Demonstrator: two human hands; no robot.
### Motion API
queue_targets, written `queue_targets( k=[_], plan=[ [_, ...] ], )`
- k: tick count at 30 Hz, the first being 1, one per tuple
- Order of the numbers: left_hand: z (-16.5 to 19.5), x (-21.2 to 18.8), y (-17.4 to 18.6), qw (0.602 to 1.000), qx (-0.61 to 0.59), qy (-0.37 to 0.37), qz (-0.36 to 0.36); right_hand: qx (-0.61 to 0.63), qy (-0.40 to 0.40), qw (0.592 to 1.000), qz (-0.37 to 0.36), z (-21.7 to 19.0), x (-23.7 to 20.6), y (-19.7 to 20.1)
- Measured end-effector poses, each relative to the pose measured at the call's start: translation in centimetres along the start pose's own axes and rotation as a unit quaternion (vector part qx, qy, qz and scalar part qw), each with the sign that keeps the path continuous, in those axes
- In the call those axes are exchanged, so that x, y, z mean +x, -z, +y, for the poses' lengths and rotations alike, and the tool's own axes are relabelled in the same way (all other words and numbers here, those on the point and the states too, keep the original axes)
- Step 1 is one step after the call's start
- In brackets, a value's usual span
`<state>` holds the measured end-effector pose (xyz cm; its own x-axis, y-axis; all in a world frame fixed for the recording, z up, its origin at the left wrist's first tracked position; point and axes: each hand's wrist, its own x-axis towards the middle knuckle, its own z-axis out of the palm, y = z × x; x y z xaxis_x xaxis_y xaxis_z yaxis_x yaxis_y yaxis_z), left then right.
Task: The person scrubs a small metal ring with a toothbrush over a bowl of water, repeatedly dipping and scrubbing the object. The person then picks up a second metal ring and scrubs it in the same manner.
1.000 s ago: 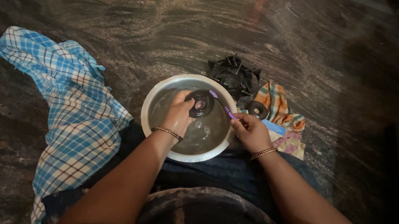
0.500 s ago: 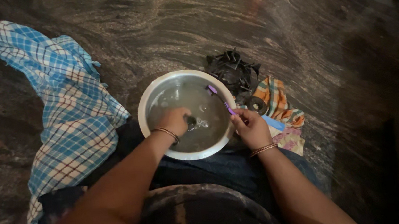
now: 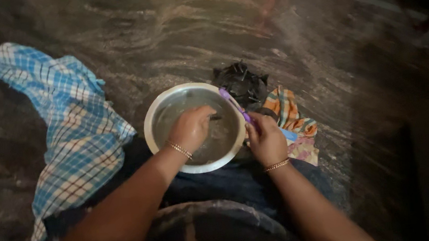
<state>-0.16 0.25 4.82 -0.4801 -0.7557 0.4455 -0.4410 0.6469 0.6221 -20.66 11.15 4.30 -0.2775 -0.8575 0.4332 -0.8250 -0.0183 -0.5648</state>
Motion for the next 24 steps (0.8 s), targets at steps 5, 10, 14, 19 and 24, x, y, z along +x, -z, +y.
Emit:
queue_targets(
  k=[5,10,14,19,24],
  plan=[
    [-0.3,0.6,0.4,0.995,0.091,-0.045,-0.010,-0.061,-0.013,0.992,-0.109,-0.1,-0.3,0.4],
    [-0.4,1.6,1.4,0.982,0.112,-0.135,0.065,-0.082,-0.010,0.991,-0.102,-0.9,0.0,0.7],
    [0.0,1.2,1.4,0.989,0.139,-0.051,-0.029,-0.051,-0.004,0.998,-0.030,-1.2,0.1,1.1],
    [1.8,1.7,-1.4,0.996,-0.008,-0.058,0.067,0.020,-0.129,0.984,-0.123,1.7,0.5,3.0],
    [4.4,4.4,-5.3,0.905,-0.350,0.239,0.013,-0.051,-0.211,0.965,-0.146,9.3,-0.5,9.0]
  ],
)
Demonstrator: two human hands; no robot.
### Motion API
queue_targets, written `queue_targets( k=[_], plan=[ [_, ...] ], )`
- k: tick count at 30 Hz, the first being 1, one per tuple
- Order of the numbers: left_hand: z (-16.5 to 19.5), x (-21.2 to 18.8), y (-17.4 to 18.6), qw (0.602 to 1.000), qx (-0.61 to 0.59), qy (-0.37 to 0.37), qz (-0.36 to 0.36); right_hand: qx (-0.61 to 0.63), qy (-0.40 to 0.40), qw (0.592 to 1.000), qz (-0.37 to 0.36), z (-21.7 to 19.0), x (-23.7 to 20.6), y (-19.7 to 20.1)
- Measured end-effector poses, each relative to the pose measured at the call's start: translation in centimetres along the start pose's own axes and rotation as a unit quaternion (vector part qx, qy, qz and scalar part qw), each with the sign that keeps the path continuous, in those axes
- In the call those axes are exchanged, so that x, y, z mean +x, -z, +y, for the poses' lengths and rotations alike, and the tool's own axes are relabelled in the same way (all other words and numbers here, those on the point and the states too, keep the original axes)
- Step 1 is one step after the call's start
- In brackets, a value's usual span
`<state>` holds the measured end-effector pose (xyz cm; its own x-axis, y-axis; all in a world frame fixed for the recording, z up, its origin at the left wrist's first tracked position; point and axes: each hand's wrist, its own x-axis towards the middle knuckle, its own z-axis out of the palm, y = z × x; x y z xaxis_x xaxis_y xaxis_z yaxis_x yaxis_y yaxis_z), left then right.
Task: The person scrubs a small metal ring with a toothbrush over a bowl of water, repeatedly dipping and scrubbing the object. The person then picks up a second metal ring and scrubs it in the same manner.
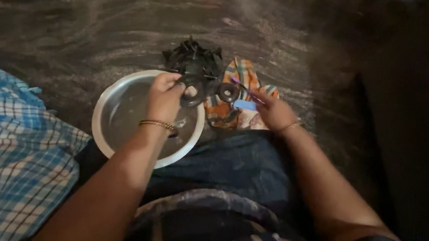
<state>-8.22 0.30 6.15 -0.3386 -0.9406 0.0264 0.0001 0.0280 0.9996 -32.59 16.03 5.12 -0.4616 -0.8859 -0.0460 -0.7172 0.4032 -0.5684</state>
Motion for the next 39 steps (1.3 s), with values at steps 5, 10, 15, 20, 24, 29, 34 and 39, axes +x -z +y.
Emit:
queue_targets(
  k=[5,10,15,20,24,29,34,39],
  plan=[
    [0.1,0.2,-6.3,0.968,-0.228,0.067,-0.078,-0.102,-0.094,0.989,-0.043,8.1,-1.5,1.2],
    [-1.3,-1.0,-9.8,0.981,-0.149,0.041,-0.115,-0.108,-0.110,0.980,-0.125,7.8,-1.3,-0.4],
    [-1.9,-1.0,-9.5,0.979,-0.162,0.093,-0.084,-0.232,-0.143,0.931,-0.244,4.2,0.4,-0.4],
    [-2.0,-1.0,-8.5,0.978,-0.160,0.112,-0.068,-0.430,0.097,0.852,-0.283,3.4,2.1,-2.2],
    [-0.9,-1.2,-7.6,0.967,-0.201,0.141,-0.068,-0.385,0.186,0.871,-0.242,3.8,2.5,-3.0],
    [1.1,-1.6,-4.6,0.933,-0.284,0.219,-0.033,0.522,-0.326,0.754,-0.229,2.5,1.8,-2.3],
    [0.4,-1.8,2.0,0.917,-0.299,0.261,0.039,0.114,-0.001,0.980,-0.162,2.3,0.0,-0.3],
    [-1.6,-1.8,5.5,0.865,-0.435,0.245,0.044,0.427,-0.086,0.887,-0.155,-1.0,-0.6,0.1]
  ],
)
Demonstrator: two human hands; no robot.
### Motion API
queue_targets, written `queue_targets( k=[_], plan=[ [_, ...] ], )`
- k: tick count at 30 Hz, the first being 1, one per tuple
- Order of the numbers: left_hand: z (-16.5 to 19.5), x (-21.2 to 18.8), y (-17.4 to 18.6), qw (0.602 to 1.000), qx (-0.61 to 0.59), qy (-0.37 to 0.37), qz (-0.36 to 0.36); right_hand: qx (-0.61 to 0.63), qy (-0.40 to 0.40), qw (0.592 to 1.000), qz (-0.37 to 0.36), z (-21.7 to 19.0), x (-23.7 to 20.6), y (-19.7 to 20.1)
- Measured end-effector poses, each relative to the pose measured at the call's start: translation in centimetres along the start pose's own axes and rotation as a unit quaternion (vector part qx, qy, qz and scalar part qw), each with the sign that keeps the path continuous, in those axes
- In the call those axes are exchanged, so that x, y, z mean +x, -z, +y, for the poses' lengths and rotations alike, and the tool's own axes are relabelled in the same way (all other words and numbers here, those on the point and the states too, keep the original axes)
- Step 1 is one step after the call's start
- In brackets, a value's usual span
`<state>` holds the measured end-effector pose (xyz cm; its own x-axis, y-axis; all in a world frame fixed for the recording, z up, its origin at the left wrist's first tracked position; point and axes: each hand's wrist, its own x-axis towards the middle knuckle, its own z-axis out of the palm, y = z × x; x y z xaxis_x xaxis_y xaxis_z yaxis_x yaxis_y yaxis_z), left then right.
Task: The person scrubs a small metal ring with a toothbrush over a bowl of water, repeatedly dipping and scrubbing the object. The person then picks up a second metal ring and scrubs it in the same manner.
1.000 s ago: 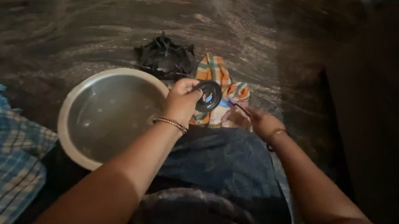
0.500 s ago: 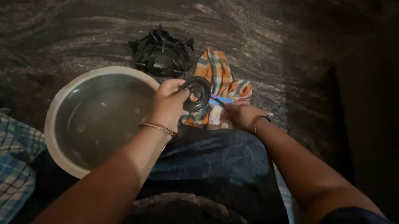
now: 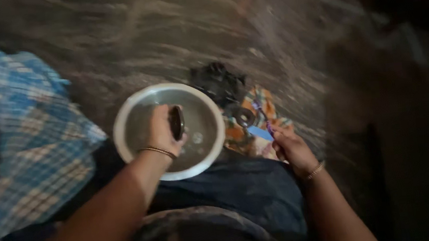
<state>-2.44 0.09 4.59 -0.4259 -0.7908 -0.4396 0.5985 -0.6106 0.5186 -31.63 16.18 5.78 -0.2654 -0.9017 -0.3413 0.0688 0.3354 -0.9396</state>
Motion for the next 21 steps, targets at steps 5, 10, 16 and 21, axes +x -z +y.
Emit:
queue_targets(
  k=[5,10,16,21],
  plan=[
    [1.2,-0.9,-0.6,0.999,-0.007,-0.011,-0.039,0.113,0.060,0.986,-0.109,-2.7,0.9,-7.8],
    [2.9,-2.6,-0.5,0.987,-0.005,0.027,-0.161,0.059,0.120,0.978,-0.158,-1.4,0.6,-15.6],
    [1.8,-2.5,1.7,0.979,-0.017,0.017,-0.200,0.027,0.150,0.987,-0.056,0.7,0.1,-16.2],
    [1.4,-1.8,2.2,0.979,-0.066,0.058,-0.186,0.016,0.167,0.985,-0.030,1.3,0.7,-15.5]
  ],
)
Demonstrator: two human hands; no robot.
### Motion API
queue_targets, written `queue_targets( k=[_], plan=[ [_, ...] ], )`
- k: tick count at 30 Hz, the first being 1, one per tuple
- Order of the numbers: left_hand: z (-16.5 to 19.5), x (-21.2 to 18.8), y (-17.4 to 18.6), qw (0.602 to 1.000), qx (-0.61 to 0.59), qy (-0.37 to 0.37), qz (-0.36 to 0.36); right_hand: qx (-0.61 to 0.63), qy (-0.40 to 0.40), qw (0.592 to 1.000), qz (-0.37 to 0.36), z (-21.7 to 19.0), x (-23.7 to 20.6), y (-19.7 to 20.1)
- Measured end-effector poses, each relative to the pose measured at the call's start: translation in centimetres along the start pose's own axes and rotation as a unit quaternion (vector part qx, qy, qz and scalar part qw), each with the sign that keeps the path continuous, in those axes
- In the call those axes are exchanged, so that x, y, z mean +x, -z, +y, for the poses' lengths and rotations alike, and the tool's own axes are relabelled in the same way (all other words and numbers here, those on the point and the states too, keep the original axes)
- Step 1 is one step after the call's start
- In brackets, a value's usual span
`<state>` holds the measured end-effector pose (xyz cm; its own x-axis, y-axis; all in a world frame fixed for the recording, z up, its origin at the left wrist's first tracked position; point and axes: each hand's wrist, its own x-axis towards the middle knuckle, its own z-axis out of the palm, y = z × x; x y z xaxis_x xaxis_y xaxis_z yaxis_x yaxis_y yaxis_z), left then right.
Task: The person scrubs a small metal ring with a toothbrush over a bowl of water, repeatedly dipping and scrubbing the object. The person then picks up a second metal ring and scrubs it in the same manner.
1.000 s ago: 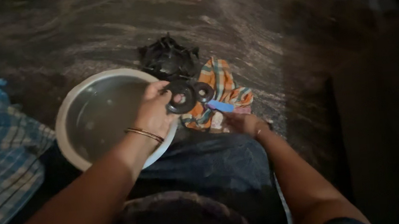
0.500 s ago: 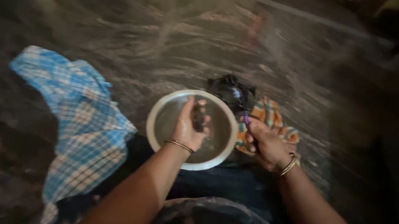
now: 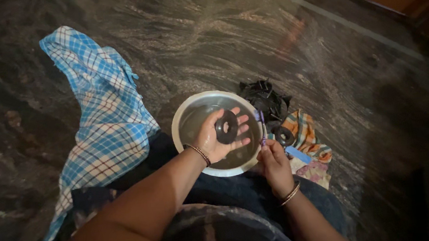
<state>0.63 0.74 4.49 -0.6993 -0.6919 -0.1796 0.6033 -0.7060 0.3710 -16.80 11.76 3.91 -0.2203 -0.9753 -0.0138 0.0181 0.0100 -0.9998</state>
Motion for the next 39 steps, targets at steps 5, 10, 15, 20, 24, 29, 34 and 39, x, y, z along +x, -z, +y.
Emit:
queue_targets(
  k=[5,10,15,20,24,29,34,39],
  plan=[
    [0.1,-0.1,0.2,0.999,0.028,-0.019,0.027,-0.208,0.142,0.967,-0.035,-0.3,-0.1,-0.5],
    [0.1,0.3,0.8,0.997,0.035,-0.025,0.069,-0.330,0.195,0.922,-0.047,-1.3,0.1,-2.1],
    [-0.1,0.6,0.0,0.995,0.061,-0.038,0.069,-0.440,0.189,0.875,-0.066,-0.8,-0.2,-2.6],
    [-0.2,0.3,-0.9,0.993,0.087,-0.025,0.080,-0.451,0.123,0.883,-0.049,-0.4,-0.2,-1.7],
    [-0.3,0.3,-1.0,0.993,0.074,-0.007,0.087,-0.474,0.182,0.860,-0.046,0.1,-0.2,-1.2],
    [-0.5,0.6,-0.3,0.996,0.054,0.000,0.066,-0.552,0.147,0.819,-0.059,0.2,-0.7,-1.5],
    [-0.6,0.9,0.3,0.993,0.088,-0.015,0.082,-0.513,0.197,0.834,-0.048,0.1,-0.9,-1.6],
    [-0.5,1.1,0.5,0.992,0.098,0.002,0.082,-0.500,0.196,0.843,-0.029,0.4,-0.8,-1.4]
  ],
)
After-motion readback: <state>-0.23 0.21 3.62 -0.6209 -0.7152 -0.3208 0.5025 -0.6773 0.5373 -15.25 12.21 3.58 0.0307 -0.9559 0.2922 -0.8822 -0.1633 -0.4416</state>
